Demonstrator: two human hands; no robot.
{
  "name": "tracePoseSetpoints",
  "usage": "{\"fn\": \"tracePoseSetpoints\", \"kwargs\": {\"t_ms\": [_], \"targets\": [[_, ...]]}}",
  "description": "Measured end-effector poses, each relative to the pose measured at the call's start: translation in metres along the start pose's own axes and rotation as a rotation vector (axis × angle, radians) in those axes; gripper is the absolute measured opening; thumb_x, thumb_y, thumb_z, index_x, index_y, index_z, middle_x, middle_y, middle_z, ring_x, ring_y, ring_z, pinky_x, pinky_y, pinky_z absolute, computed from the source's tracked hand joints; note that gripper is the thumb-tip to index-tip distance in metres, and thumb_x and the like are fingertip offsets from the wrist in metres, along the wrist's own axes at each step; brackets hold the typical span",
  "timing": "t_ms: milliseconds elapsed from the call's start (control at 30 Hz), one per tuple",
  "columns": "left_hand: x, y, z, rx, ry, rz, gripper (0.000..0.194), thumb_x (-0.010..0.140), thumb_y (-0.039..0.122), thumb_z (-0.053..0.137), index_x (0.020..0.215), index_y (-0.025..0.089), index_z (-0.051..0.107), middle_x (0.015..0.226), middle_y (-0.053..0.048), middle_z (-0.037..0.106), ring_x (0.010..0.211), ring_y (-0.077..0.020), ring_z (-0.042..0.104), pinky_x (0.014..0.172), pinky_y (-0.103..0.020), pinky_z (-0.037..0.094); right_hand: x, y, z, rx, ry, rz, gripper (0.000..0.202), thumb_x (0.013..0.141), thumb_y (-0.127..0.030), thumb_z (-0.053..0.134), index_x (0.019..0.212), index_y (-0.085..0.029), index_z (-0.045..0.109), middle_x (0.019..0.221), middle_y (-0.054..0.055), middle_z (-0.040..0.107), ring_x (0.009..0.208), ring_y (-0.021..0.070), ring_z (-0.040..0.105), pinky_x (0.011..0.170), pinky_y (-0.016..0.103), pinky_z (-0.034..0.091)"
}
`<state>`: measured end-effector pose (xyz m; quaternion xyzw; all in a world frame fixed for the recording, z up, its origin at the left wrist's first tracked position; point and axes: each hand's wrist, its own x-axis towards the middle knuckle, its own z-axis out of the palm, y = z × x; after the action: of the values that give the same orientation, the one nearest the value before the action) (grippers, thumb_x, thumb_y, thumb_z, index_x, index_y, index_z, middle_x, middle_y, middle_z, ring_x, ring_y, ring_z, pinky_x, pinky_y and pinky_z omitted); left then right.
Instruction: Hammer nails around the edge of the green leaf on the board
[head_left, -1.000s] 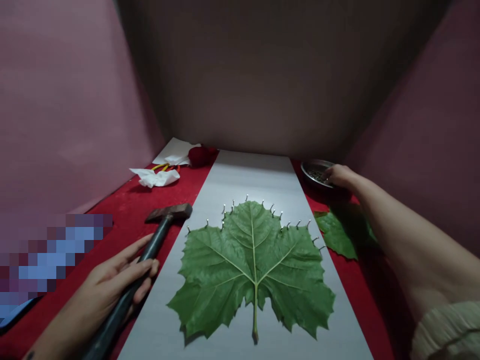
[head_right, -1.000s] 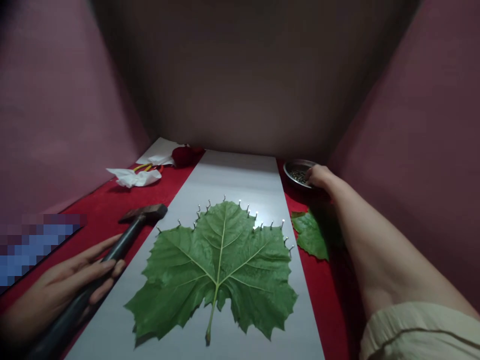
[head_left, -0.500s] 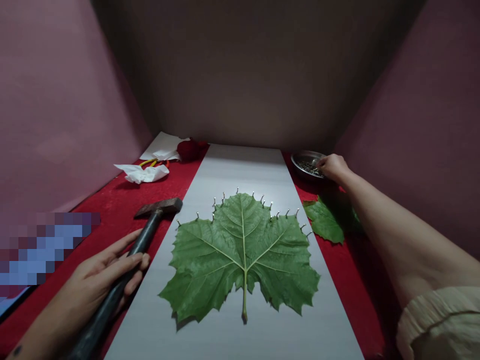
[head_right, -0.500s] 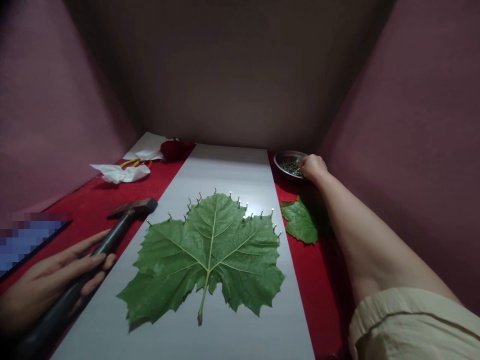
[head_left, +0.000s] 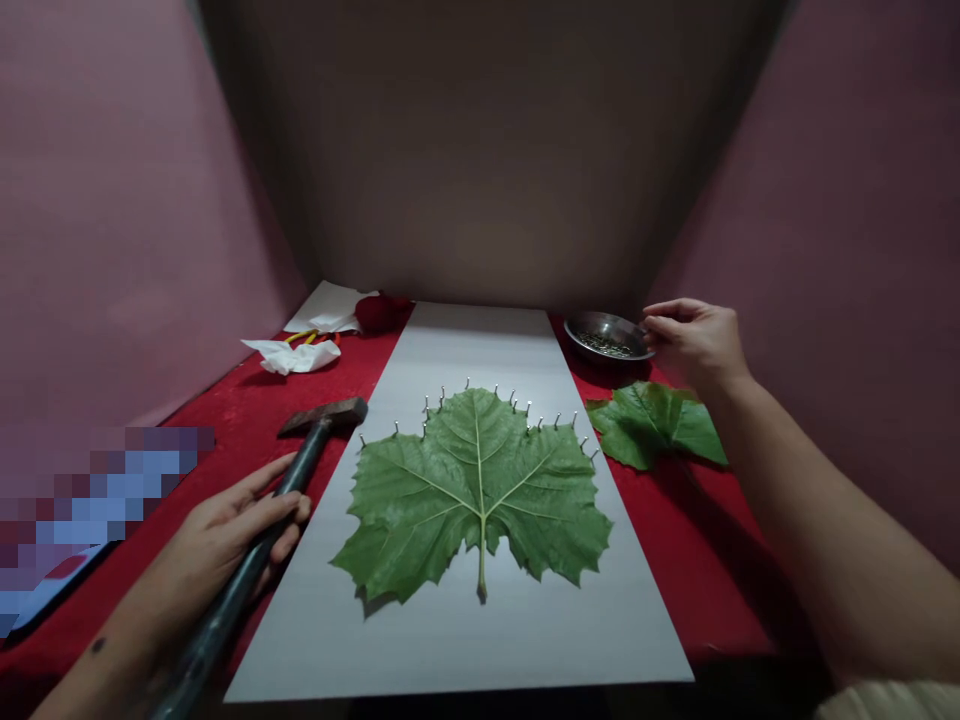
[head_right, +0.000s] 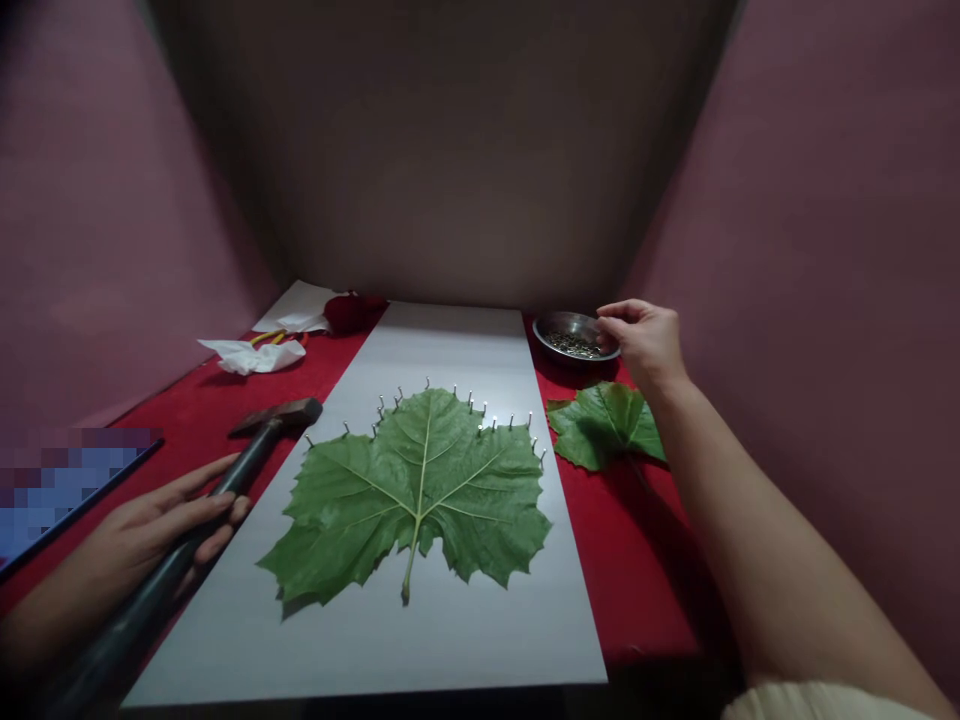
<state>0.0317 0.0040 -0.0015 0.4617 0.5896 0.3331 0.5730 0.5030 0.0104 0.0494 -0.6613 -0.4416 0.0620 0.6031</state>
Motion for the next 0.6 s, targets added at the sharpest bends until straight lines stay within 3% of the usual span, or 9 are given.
{"fn": "tracePoseSetpoints", "kwargs": {"t_ms": [133, 267, 433, 600], "targets": [[-0.004, 0.002, 0.005, -0.026, 0.002, 0.034, 0.064, 0.069, 0.037, 0.068, 0.128, 0.025, 0.045, 0.047, 0.006, 0.055, 0.037, -0.0098, 0.045, 0.035, -0.015, 0.034, -0.077, -0.027, -0.019, 0.152, -0.170, -0.084, 0.015, 0.069, -0.021, 0.068, 0.084, -0.018, 0.069, 0.073, 0.003, 0.066, 0.056, 0.0107, 0.057, 0.055, 0.026, 0.049], [-0.007, 0.002, 0.006, -0.007, -0.011, 0.064, 0.055, 0.071, 0.036, 0.067, 0.121, 0.023, 0.049, 0.047, 0.006, 0.055, 0.038, -0.0095, 0.046, 0.035, -0.015, 0.034, -0.137, -0.022, -0.022, 0.264, -0.281, 0.070, 0.021, 0.067, -0.024, 0.071, 0.088, -0.020, 0.067, 0.075, 0.002, 0.068, 0.059, 0.0132, 0.061, 0.056, 0.029, 0.051], [-0.009, 0.002, 0.004, -0.005, -0.052, 0.123, 0.041, 0.070, 0.032, 0.068, 0.106, 0.020, 0.053, 0.048, 0.007, 0.054, 0.034, -0.0087, 0.044, 0.033, -0.016, 0.034, -0.178, -0.015, -0.011, 0.273, -0.367, 0.163, 0.013, 0.072, -0.029, 0.068, 0.073, -0.018, 0.061, 0.068, 0.002, 0.067, 0.060, 0.0141, 0.061, 0.059, 0.029, 0.051], [-0.011, 0.001, 0.006, 0.021, -0.072, 0.177, 0.037, 0.073, 0.035, 0.064, 0.104, 0.018, 0.054, 0.047, 0.008, 0.052, 0.035, -0.0079, 0.042, 0.034, -0.016, 0.033, -0.196, -0.023, -0.005, 0.130, -0.577, 0.014, 0.009, 0.085, -0.029, 0.051, 0.082, -0.021, 0.048, 0.100, 0.008, 0.068, 0.098, 0.0194, 0.062, 0.079, 0.033, 0.049]]}}
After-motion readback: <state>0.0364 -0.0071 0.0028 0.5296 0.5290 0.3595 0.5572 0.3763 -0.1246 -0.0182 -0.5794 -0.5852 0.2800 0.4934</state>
